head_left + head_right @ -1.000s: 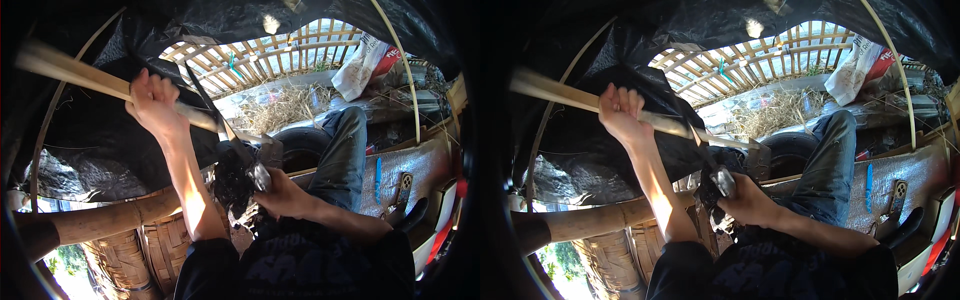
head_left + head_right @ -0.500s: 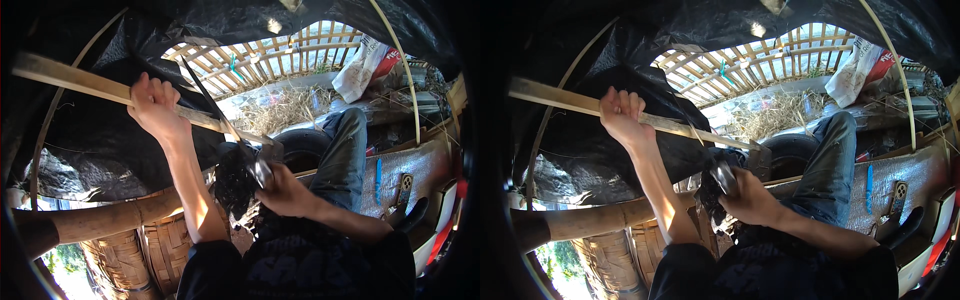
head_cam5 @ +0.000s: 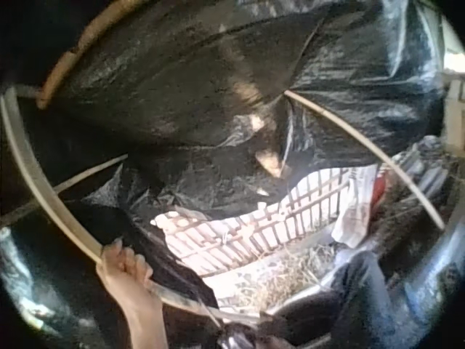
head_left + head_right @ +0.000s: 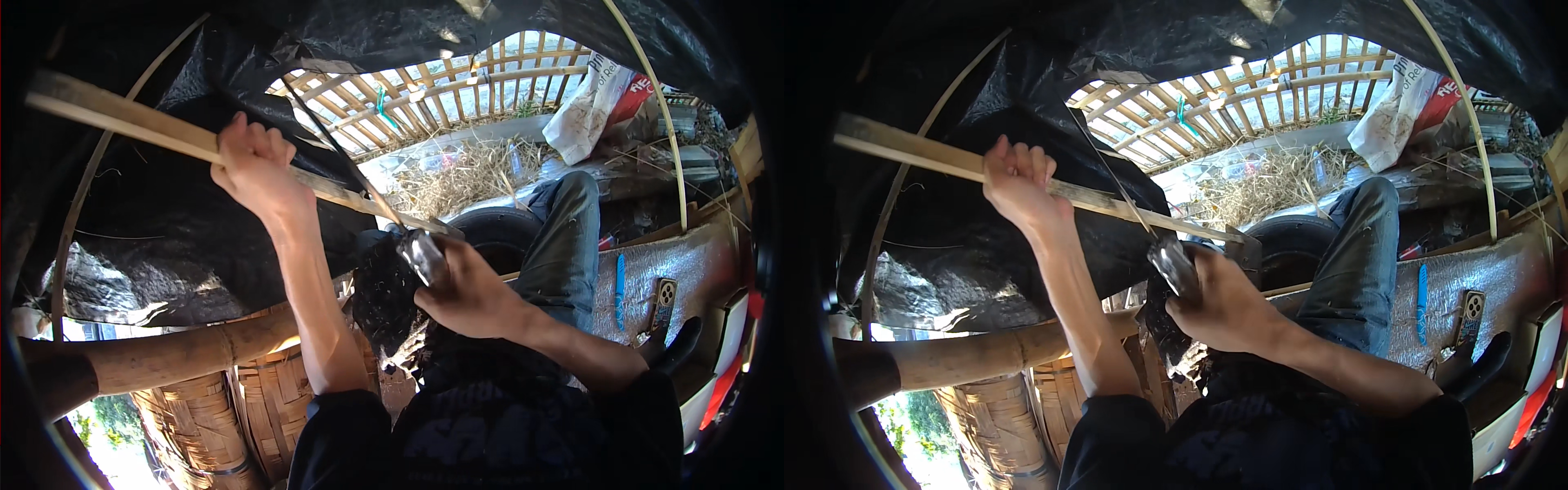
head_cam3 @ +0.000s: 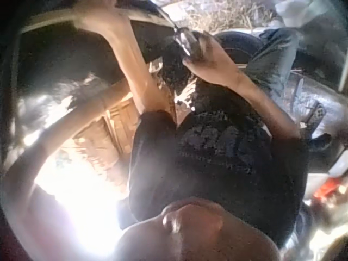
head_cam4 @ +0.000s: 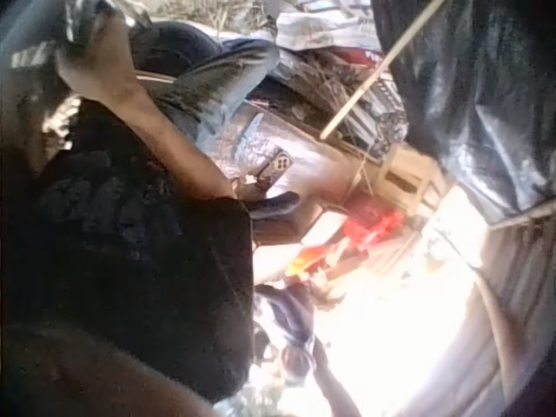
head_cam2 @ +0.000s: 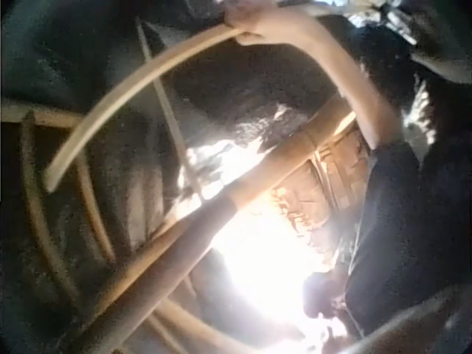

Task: Using a machete to shave and trim a thin strip of bamboo or wood.

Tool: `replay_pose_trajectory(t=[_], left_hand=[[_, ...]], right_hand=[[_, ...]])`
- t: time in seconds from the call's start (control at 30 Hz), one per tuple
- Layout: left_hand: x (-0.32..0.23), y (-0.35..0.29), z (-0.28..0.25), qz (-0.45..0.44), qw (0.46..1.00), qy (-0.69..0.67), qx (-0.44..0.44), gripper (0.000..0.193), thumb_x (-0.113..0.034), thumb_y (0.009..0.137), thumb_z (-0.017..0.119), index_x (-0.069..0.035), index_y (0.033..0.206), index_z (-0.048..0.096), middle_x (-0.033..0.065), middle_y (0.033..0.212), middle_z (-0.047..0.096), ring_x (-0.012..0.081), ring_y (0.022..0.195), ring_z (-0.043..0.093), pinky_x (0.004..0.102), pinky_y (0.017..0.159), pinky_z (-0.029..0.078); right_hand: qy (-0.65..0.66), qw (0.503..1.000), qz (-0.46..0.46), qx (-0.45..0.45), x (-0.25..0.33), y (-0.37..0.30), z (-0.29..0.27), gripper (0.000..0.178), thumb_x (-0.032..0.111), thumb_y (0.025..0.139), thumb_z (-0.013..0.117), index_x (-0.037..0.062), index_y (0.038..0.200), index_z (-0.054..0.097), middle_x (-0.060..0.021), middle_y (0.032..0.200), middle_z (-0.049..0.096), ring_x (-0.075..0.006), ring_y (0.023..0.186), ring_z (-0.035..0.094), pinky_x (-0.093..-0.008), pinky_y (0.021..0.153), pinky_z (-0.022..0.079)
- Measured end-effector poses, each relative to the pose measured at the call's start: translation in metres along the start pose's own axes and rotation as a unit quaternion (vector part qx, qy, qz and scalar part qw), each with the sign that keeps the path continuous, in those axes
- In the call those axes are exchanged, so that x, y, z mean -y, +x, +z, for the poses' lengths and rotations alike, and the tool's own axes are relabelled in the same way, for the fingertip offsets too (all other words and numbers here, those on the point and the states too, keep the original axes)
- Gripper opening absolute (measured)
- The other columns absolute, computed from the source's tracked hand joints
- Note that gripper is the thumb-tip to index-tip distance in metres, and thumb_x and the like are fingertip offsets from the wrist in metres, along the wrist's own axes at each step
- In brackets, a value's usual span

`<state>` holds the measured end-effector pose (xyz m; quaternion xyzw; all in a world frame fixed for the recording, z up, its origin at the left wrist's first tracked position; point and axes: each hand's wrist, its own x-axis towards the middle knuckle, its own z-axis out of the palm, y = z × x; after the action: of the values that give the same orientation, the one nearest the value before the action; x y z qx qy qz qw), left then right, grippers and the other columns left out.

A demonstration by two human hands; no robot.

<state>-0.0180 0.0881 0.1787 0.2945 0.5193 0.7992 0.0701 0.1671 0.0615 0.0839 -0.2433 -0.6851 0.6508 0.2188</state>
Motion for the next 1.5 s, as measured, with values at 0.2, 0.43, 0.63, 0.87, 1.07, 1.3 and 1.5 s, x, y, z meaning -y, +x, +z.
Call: replay_pose_trajectory(t=[0.2, 0.43, 0.63, 0.87, 1.07, 1.3, 1.5], left_hand=[[0.000, 0.000, 0.009, -0.002, 0.998, 0.004, -0.058, 0.033, -0.013, 0.083, 0.045, -0.013, 0.058, 0.025, -0.0032, 0.048, 0.018, 0.0067, 0.040, 0.018, 0.0241, 0.041, 0.015], [0.000, 0.004, -0.005, 0.017, 0.997, 0.038, -0.071, 0.033, -0.012, 0.082, 0.047, -0.014, 0.057, 0.024, -0.0038, 0.050, 0.019, 0.0066, 0.041, 0.017, 0.0241, 0.042, 0.016], [0.000, 0.005, -0.008, -0.023, 0.997, 0.016, -0.071, 0.028, -0.018, 0.080, 0.055, -0.007, 0.085, 0.030, -0.0026, 0.057, 0.028, 0.0064, 0.049, 0.026, 0.0217, 0.047, 0.022], [0.006, 0.001, 0.008, -0.017, 0.988, 0.001, -0.152, 0.032, -0.020, 0.079, 0.056, -0.001, 0.094, 0.035, -0.0018, 0.063, 0.033, 0.0065, 0.051, 0.028, 0.0206, 0.047, 0.024], [0.004, 0.000, 0.005, -0.014, 0.994, 0.036, -0.100, 0.027, -0.020, 0.080, 0.053, -0.001, 0.092, 0.038, -0.0021, 0.063, 0.033, 0.0055, 0.051, 0.028, 0.0204, 0.048, 0.025], [0.009, 0.002, 0.002, -0.012, 0.992, 0.043, -0.117, 0.033, -0.022, 0.082, 0.052, -0.001, 0.104, 0.039, -0.0037, 0.060, 0.032, 0.0048, 0.051, 0.028, 0.0196, 0.047, 0.026], [0.003, 0.000, 0.013, -0.007, 0.990, 0.048, -0.133, 0.023, -0.018, 0.081, 0.051, -0.006, 0.083, 0.031, -0.0032, 0.057, 0.027, 0.0067, 0.048, 0.025, 0.0220, 0.048, 0.024]], right_hand=[[0.013, 0.994, -0.044, -0.099, -0.023, -0.018, 0.020, 0.040, 0.010, 0.073, 0.058, -0.0062, 0.107, 0.046, -0.0216, 0.081, 0.057, -0.0312, 0.077, 0.058, -0.0390, 0.068, 0.045], [0.175, 0.956, 0.225, 0.071, -0.047, -0.014, -0.008, 0.044, 0.007, 0.076, 0.056, -0.0089, 0.114, 0.041, -0.0087, 0.069, 0.054, -0.0115, 0.037, 0.048, -0.0246, 0.034, 0.039], [0.160, 0.985, 0.063, -0.002, 0.005, -0.007, -0.022, 0.057, 0.011, 0.076, 0.061, -0.0080, 0.122, 0.032, -0.0122, 0.087, 0.053, -0.0149, 0.070, 0.058, -0.0270, 0.060, 0.048], [0.160, 0.972, 0.146, 0.093, -0.006, 0.000, 0.003, 0.039, 0.010, 0.074, 0.055, -0.0069, 0.107, 0.043, -0.0095, 0.066, 0.053, -0.0173, 0.047, 0.051, -0.0295, 0.046, 0.043], [-0.026, 0.983, -0.140, -0.118, 0.006, -0.001, -0.008, 0.044, 0.009, 0.072, 0.058, -0.0071, 0.110, 0.043, -0.0107, 0.064, 0.052, -0.0233, 0.068, 0.057, -0.0353, 0.065, 0.046], [0.174, 0.944, 0.261, 0.104, -0.045, -0.008, 0.003, 0.033, 0.004, 0.071, 0.052, -0.0081, 0.100, 0.044, -0.0042, 0.059, 0.051, -0.0130, 0.041, 0.050, -0.0239, 0.037, 0.039], [0.139, 0.983, 0.115, 0.040, -0.004, -0.014, -0.016, 0.050, 0.003, 0.078, 0.055, -0.0080, 0.120, 0.029, -0.0068, 0.067, 0.051, -0.0121, 0.049, 0.051, -0.0251, 0.045, 0.042]])
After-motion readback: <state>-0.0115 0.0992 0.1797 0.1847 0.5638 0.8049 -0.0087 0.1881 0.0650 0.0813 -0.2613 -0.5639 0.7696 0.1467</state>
